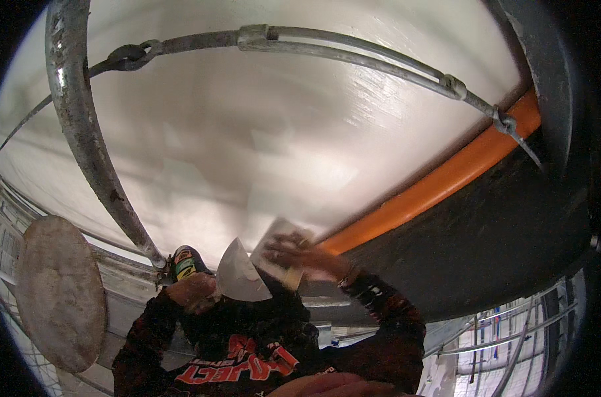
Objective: The person applies a white plaster-like substance to a curved ceiling surface using a trowel and a hawk. They repeatedly scoop material from the hawk and spread it across the ceiling, smoothing the surface with the trowel.
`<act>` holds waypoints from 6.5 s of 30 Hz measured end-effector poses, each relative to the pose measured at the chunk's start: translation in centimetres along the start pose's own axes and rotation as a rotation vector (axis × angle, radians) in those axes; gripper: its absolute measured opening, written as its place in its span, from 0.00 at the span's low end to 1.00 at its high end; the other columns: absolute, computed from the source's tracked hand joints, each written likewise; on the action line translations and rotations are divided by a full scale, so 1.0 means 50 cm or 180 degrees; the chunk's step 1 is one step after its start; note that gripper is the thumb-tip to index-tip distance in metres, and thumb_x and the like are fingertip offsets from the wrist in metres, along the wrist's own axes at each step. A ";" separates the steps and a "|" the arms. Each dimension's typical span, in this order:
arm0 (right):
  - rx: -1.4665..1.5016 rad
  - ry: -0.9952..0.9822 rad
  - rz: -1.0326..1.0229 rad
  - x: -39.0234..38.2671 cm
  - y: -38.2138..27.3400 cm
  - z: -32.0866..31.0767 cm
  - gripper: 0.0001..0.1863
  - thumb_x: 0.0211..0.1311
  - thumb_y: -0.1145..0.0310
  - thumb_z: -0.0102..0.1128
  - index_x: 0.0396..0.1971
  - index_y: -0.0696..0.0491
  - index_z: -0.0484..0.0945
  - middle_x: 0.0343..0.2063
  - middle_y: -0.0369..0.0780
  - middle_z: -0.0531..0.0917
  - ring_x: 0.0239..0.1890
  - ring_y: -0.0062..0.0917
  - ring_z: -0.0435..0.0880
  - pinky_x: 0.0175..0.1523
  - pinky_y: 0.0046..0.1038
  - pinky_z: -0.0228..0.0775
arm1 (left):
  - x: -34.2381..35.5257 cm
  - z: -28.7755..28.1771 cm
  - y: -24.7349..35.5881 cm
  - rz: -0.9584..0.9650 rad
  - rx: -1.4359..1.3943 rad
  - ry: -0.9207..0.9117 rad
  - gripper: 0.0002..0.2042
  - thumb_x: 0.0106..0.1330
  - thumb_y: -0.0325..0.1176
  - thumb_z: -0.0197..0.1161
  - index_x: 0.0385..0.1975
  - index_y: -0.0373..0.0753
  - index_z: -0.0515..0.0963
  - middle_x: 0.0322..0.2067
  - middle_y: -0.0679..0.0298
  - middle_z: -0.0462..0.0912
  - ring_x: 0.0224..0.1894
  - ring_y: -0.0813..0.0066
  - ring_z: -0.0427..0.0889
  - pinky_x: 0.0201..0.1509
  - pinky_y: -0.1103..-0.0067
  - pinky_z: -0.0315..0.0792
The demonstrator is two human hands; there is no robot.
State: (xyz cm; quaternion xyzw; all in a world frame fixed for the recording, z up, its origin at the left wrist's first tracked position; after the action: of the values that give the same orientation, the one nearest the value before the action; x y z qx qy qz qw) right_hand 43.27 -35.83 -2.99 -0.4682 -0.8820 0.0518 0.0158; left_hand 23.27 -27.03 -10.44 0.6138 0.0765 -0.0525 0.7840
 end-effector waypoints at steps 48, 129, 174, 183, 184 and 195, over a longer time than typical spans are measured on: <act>-0.3763 0.2548 0.2516 -0.281 0.360 -0.748 0.27 0.59 0.74 0.47 0.61 0.54 0.66 0.62 0.46 0.69 0.65 0.42 0.62 0.67 0.46 0.50 | 0.118 -0.132 -0.263 -0.0100 0.4067 0.3121 0.11 0.68 0.34 0.52 0.40 0.32 0.71 0.38 0.47 0.75 0.41 0.44 0.76 0.44 0.60 0.73; 0.1052 0.2982 0.1978 -0.194 0.333 0.241 0.30 0.55 0.79 0.54 0.62 0.53 0.66 0.57 0.48 0.71 0.57 0.39 0.73 0.60 0.35 0.65 | 0.208 -0.098 -0.121 0.0320 0.2953 0.2073 0.13 0.69 0.39 0.50 0.30 0.36 0.73 0.21 0.60 0.73 0.24 0.66 0.75 0.28 0.72 0.68; -0.0904 0.2986 0.2252 -0.321 0.172 -0.343 0.18 0.64 0.72 0.53 0.54 0.58 0.70 0.43 0.43 0.79 0.42 0.28 0.79 0.46 0.28 0.73 | 0.214 -0.041 -0.139 0.0741 0.4140 0.2982 0.12 0.64 0.34 0.57 0.46 0.41 0.77 0.33 0.59 0.78 0.41 0.59 0.76 0.47 0.60 0.64; -0.3568 0.2885 0.1876 -0.215 0.312 -0.693 0.30 0.57 0.77 0.51 0.63 0.55 0.63 0.61 0.48 0.68 0.63 0.47 0.65 0.65 0.46 0.57 | 0.192 -0.083 -0.157 0.0275 0.4052 0.3251 0.12 0.65 0.37 0.56 0.44 0.41 0.78 0.32 0.59 0.77 0.40 0.58 0.77 0.46 0.61 0.65; -0.3708 0.2735 0.2177 -0.215 0.327 -0.706 0.31 0.57 0.78 0.47 0.64 0.57 0.60 0.65 0.47 0.64 0.66 0.45 0.60 0.70 0.44 0.50 | 0.188 -0.083 -0.162 0.0143 0.4090 0.3237 0.11 0.65 0.36 0.56 0.44 0.41 0.78 0.32 0.59 0.77 0.39 0.58 0.77 0.46 0.61 0.65; -0.3735 0.2272 0.3162 -0.170 0.517 -0.331 0.30 0.62 0.68 0.48 0.66 0.50 0.60 0.67 0.46 0.60 0.63 0.46 0.64 0.64 0.56 0.55 | 0.180 -0.097 -0.184 0.0409 0.3706 0.3239 0.12 0.64 0.37 0.58 0.44 0.41 0.78 0.34 0.59 0.78 0.41 0.58 0.77 0.47 0.62 0.66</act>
State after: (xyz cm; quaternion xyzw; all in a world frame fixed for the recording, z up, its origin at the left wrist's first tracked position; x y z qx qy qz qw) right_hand 70.60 -27.20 10.92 -0.7219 -0.3999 -0.5643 0.0232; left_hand 30.24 -24.44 -22.02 0.8787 0.3514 0.2497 0.2050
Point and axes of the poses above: each hand's wrist, its own x-axis towards the middle knuckle, its own z-axis out of the palm, y = z × x, the point moved 8 cm from there along x, towards the middle knuckle
